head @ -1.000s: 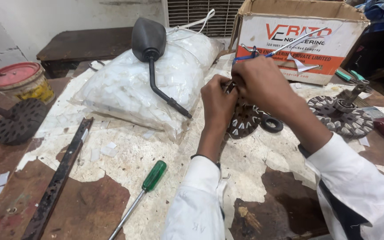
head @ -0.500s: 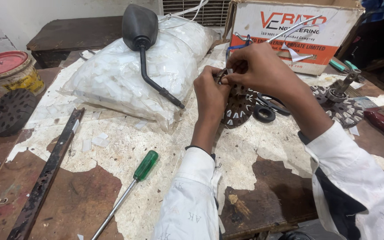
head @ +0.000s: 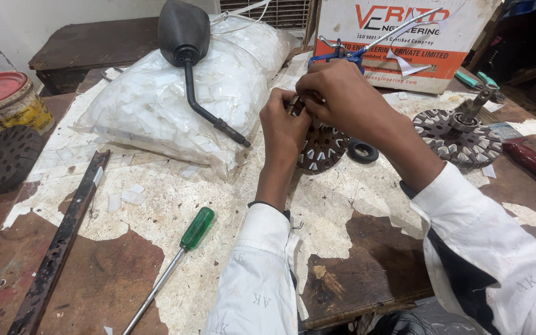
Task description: The person sits at a workshop bench fitting small white pieces into the holes of a circular metal disc. They use scissors to trim the pieces, press each piece into a hole by hand, and turn the disc to work around its surface.
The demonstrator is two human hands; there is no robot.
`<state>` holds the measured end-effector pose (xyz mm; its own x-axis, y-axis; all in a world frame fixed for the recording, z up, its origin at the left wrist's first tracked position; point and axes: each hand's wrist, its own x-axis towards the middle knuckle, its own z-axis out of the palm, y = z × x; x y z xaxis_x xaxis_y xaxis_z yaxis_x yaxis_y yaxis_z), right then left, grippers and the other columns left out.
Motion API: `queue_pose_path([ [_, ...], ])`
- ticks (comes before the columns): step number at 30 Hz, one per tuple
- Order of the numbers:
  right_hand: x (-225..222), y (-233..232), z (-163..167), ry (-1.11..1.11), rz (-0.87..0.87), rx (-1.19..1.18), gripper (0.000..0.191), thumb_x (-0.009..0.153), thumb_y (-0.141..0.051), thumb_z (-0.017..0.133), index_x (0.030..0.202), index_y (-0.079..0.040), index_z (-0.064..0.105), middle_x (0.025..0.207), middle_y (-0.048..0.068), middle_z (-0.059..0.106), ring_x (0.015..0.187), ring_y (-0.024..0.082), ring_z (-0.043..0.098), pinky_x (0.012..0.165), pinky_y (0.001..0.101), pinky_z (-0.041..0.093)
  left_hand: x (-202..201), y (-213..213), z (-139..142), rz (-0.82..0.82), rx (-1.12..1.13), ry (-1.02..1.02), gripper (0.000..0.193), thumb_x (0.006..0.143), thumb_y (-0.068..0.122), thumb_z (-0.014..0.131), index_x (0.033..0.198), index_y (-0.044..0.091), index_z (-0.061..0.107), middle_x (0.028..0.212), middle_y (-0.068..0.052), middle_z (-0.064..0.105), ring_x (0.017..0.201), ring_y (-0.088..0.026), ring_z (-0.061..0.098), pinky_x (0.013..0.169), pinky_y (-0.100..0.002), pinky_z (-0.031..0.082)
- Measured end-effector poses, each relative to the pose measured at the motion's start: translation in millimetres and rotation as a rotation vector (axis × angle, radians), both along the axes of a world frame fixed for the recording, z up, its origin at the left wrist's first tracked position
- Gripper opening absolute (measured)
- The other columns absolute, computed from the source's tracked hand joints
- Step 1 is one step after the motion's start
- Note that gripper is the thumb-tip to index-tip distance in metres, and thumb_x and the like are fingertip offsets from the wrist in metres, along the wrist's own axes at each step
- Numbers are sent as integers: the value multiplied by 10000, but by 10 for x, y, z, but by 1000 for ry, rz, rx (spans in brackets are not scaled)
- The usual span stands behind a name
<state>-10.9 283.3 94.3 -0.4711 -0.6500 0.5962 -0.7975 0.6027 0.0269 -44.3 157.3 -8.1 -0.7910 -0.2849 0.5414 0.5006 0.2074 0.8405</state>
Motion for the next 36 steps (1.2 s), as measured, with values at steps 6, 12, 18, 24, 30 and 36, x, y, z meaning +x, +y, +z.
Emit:
queue_pose_path([
  [6, -28, 22, 4, -108, -76, -108, 140, 838, -26, 761, 970, 20, 761, 814, 158, 731, 733, 286, 727, 698, 381, 570, 51, -22, -21, -125, 61, 30, 325, 804, 153, 808, 979, -29, 603, 820, -133, 732, 735, -189, 727, 663, -350, 593],
  [12, -77, 73, 15, -350, -165, -229, 152, 854, -66, 786, 998, -20, 774, 801, 101, 766, 679, 163, 749, 624, 314, 593, 72, -36, 14, -192, 20, 0, 361, 775, 67, 781, 1024, -10, 531, 893, -140, 701, 810, -209, 721, 722, -350, 588],
  [18, -134, 105, -76, -253, -126, -236, 157, 843, -73, 822, 968, 8, 775, 778, 120, 753, 682, 175, 742, 643, 316, 585, 0, 16, -39, -230, 47, -12, 455, 730, 57, 793, 1064, 5, 489, 975, -162, 665, 896, -241, 709, 765, -367, 599],
  [24, -294, 260, -179, -191, -142, -264, 362, 801, -178, 878, 1100, -20, 749, 998, 130, 732, 898, 228, 723, 812, 347, 570, -78, 63, -109, -289, 71, 14, 435, 755, 58, 758, 1102, -1, 502, 979, -131, 646, 881, -189, 668, 743, -333, 576],
  [30, -475, 402, -417, -604, 56, -302, 762, 716, -215, 875, 1410, -120, 578, 1320, 111, 611, 1276, 269, 568, 1093, 400, 442, 59, 9, -15, -319, 232, 1, 300, 837, 191, 727, 990, -22, 582, 842, -78, 627, 737, -158, 589, 637, -330, 515],
  [36, -538, 430, -514, -780, 83, -382, 746, 688, -233, 879, 1368, -132, 587, 1313, 47, 635, 1237, 190, 600, 1076, 367, 482, 129, 75, 90, -90, 124, 10, 369, 890, 307, 743, 923, -48, 648, 808, -136, 713, 729, -198, 695, 673, -352, 556],
])
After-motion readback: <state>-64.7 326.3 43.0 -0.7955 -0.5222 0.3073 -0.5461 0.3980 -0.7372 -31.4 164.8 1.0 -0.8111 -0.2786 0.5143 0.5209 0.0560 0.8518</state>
